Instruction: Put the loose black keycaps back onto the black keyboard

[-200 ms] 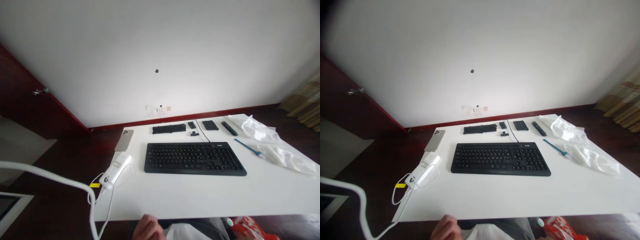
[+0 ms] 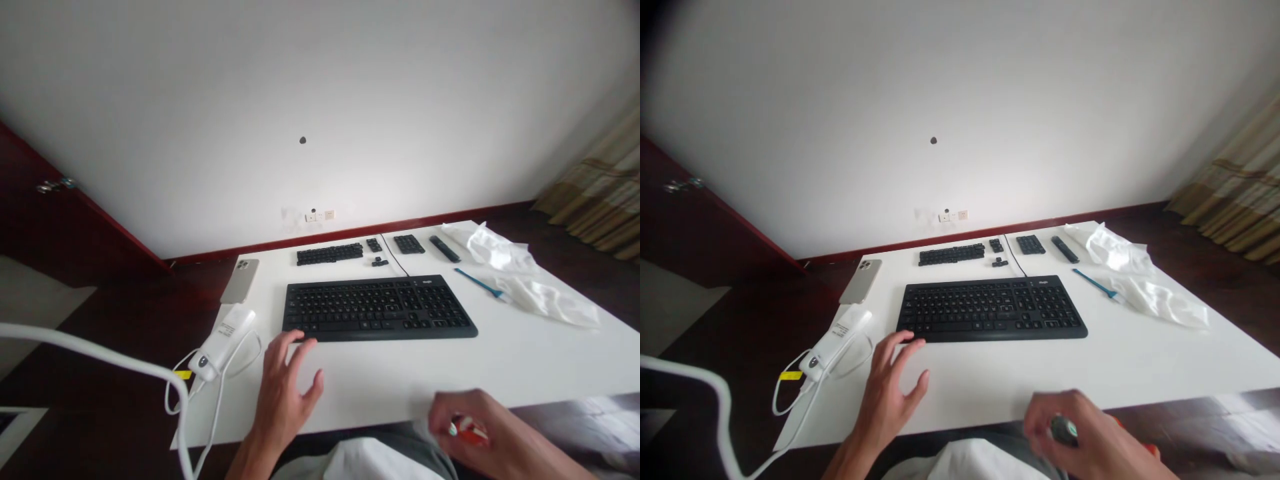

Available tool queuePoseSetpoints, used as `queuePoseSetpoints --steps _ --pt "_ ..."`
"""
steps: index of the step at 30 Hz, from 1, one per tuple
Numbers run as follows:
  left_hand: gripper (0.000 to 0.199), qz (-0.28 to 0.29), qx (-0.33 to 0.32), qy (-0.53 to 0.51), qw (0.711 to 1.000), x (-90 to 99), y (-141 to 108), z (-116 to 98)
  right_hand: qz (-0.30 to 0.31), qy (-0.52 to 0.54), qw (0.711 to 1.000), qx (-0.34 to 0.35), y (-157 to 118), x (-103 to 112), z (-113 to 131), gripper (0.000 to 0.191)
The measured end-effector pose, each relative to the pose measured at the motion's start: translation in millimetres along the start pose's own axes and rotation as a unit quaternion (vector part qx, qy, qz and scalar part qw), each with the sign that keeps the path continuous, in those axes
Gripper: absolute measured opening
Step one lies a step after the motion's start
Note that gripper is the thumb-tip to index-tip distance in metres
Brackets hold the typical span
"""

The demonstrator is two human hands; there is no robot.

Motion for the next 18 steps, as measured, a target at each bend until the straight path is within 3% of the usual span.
queuePoseSetpoints --steps 2,4,8,14,18 --pt "0.049 0.001 0.033 0.010 0.999 -1.6 11.2 15.0 -0.030 -0.010 0.999 0.040 26.3 25.6 16.3 0.029" --pt "0.059 0.007 0.055 0.009 0.998 -6.5 12.2 25.3 -0.120 -0.044 0.987 0.101 47.4 44.9 23.0 0.024" --pt "0.071 0.004 0.094 0.006 0.996 -17.8 4.9 36.7 -0.262 -0.132 0.938 0.186 67.5 51.5 14.6 0.017" --pt "0.066 -0.026 0.112 -0.035 0.993 -16.7 5.7 43.3 -0.304 -0.195 0.917 0.169 78.6 45.5 -11.2 0.017" --pt "0.062 -0.027 0.114 -0.057 0.991 -13.0 5.7 42.0 -0.313 -0.211 0.911 0.167 78.1 45.9 -14.7 0.020"
Point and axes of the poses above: each hand's wrist, its own y-axis towards the middle knuckle, its own x-axis out of the back of the hand, z = x × y, the point moved 5 cm from there along y, towards the middle knuckle, and after that the axes turned 6 degrees about -y, right-handed, at the moved point
